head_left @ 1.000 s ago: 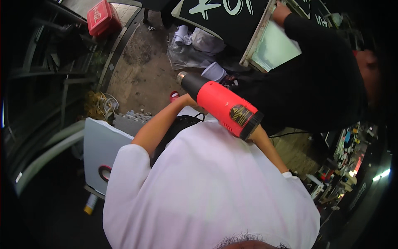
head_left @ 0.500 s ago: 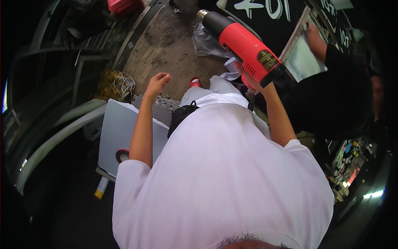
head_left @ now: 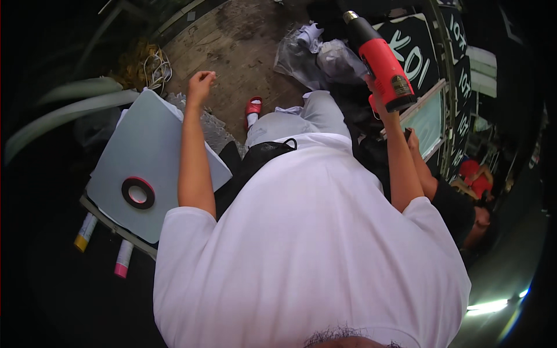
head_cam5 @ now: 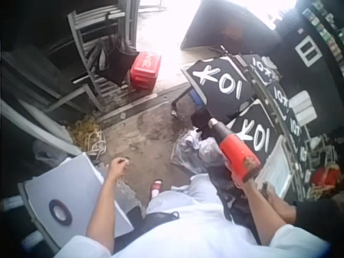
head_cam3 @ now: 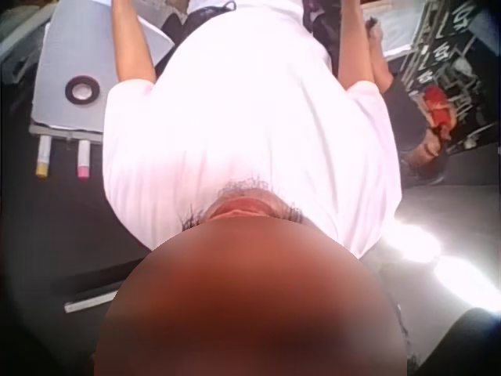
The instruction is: The person positions white shirts on a screen printing press, applies yellow and black ink using a squeegee, and dries the finished design with a heat gun.
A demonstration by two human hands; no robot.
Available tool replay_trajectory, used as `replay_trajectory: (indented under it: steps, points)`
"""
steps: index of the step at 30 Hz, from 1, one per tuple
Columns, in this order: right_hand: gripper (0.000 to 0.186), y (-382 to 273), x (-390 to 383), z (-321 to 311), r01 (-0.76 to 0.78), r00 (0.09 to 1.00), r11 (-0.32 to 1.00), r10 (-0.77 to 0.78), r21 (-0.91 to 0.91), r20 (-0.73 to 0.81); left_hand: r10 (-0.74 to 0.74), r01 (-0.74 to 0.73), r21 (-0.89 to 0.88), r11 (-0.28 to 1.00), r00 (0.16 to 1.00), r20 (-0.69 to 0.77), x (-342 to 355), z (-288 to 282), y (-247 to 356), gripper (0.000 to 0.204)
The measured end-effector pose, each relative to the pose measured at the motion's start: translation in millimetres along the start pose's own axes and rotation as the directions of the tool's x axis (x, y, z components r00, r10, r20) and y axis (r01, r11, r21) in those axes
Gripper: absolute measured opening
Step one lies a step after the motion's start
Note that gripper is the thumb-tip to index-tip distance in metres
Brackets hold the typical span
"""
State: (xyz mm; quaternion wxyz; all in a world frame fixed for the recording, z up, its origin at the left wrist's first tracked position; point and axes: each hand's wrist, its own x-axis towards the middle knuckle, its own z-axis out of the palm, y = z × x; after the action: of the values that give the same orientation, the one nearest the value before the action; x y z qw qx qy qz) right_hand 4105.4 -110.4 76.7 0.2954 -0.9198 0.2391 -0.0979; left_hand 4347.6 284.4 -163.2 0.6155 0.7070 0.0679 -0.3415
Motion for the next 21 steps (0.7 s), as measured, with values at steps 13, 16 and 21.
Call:
replay_trajectory:
  steps: [13,16,21]
  points:
    - [0.037,23,47,23,-0.189,0.981,0.889,0.153,0.418,0.119,-0.218,0.196,0.114,0.974,0.948,0.233,21,9,81,0.022]
    - [0.043,3,92,21,-0.052,0.998,0.882,0.057,0.468,0.003,-0.255,0.216,0.186,0.959,0.941,0.222,45,15,125,0.022]
    - [0.042,5,190,29,-0.088,0.994,0.816,0.034,0.571,0.105,-0.249,0.213,0.175,0.961,0.943,0.221,114,14,198,0.023]
